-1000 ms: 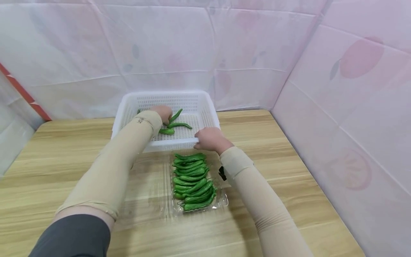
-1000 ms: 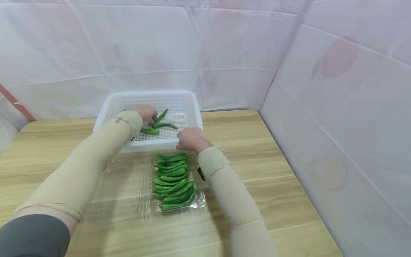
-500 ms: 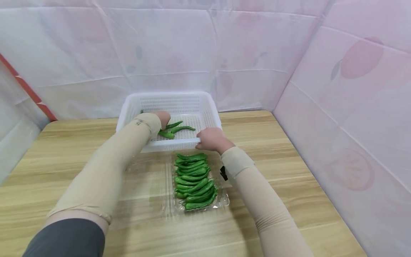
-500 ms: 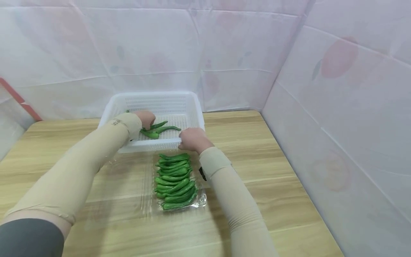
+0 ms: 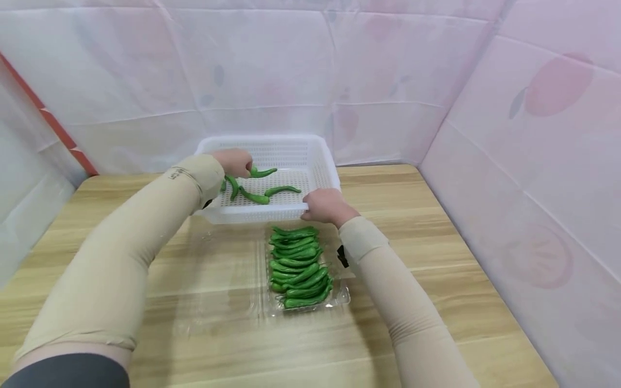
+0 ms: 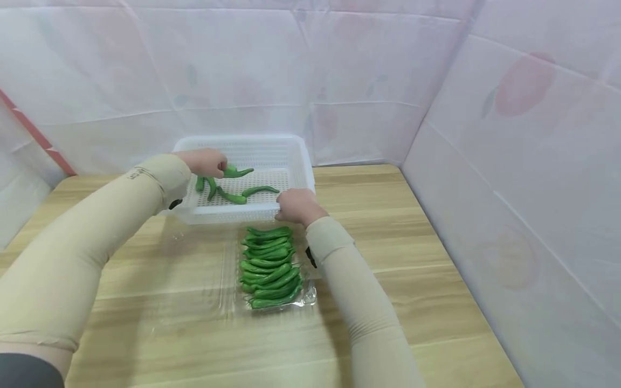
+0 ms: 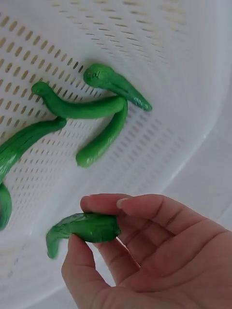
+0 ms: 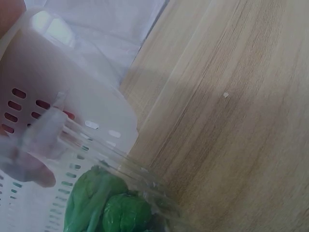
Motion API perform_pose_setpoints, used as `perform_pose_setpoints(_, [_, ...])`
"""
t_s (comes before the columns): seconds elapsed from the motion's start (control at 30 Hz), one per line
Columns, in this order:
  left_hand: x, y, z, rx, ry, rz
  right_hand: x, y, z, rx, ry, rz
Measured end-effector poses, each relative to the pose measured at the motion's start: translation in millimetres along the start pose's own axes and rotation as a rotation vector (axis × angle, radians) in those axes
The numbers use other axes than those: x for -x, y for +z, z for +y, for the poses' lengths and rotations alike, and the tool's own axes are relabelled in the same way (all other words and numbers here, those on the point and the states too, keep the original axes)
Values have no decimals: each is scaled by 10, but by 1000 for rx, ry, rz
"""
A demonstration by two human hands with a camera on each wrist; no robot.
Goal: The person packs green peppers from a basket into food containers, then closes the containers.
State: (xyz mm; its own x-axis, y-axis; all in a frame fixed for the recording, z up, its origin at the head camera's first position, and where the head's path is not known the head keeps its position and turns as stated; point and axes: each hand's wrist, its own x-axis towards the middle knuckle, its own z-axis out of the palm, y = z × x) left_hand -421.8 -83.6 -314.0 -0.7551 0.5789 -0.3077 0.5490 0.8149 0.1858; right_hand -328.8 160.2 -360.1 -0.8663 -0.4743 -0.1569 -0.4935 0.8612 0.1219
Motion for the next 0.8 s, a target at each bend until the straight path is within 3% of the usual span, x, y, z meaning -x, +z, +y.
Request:
perform_pose_setpoints(0.17, [239,-46,86,81,79,-8,-4,-1,41,-13,-6,-18])
perform_pose_setpoints(0.33, [398,-45,115,132,162,109,8,-44,104,-28,-2,-11])
perform_pose_setpoints(0.43, [482,-31,135,162,170,165,6,-60,150,-13,2,-4])
perform_pose_setpoints(0.8, [747,141,250,239,220,278,21,-91,214,-25,6,-17])
